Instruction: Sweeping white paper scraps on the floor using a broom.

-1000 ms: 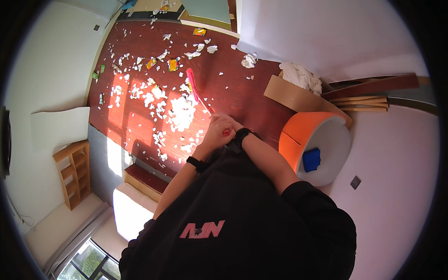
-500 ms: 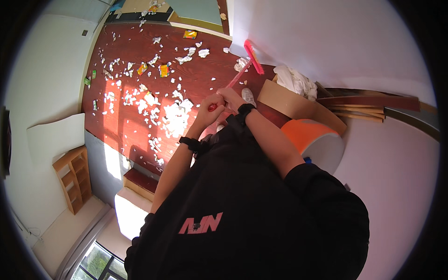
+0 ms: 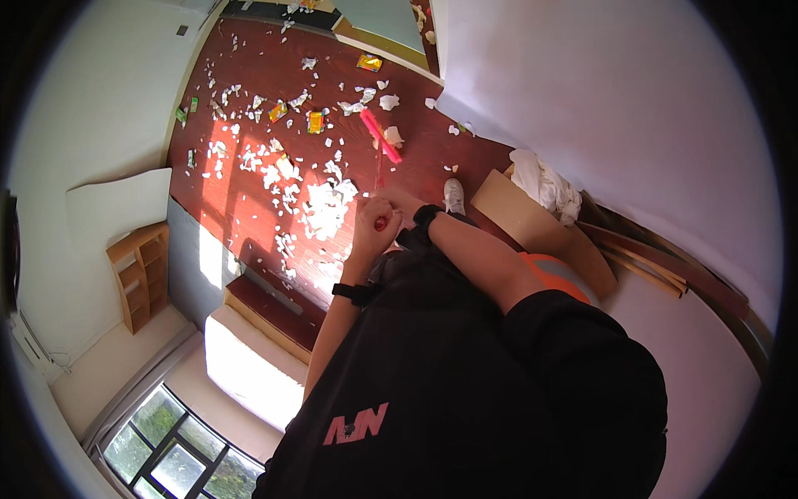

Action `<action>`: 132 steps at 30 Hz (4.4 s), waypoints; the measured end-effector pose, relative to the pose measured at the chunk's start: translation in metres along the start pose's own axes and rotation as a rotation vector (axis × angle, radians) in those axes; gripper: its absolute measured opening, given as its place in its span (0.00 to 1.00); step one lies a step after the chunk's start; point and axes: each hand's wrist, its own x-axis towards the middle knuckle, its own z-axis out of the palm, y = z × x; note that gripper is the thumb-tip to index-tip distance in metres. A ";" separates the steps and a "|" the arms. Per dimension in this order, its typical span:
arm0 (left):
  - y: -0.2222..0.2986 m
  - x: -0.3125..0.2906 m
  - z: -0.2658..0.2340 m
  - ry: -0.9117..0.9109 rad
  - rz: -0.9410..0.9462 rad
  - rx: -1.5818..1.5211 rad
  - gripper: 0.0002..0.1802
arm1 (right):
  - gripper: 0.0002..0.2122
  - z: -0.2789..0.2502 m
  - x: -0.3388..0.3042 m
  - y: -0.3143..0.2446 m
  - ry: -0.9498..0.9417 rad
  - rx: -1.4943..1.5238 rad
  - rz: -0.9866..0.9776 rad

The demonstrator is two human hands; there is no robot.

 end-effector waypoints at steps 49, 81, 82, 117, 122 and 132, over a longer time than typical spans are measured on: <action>-0.077 -0.140 -0.046 -0.133 0.211 -0.452 0.10 | 0.05 0.084 -0.020 0.148 0.702 0.109 0.007; -0.097 -0.115 -0.047 -0.281 0.265 -0.404 0.09 | 0.11 0.041 0.012 0.143 0.797 -0.577 -0.015; -0.105 -0.110 -0.046 -0.277 0.242 -0.462 0.10 | 0.09 0.039 0.010 0.146 0.752 -0.454 0.012; -0.096 0.089 -0.052 -0.274 0.190 -0.209 0.09 | 0.09 -0.058 0.143 0.006 0.547 -0.372 0.031; -0.097 0.138 -0.057 -0.287 0.106 -0.090 0.09 | 0.09 -0.060 0.183 -0.056 0.548 -0.285 0.220; -0.070 0.195 -0.065 -0.204 0.094 0.034 0.09 | 0.08 -0.072 0.210 -0.118 0.277 -0.889 0.171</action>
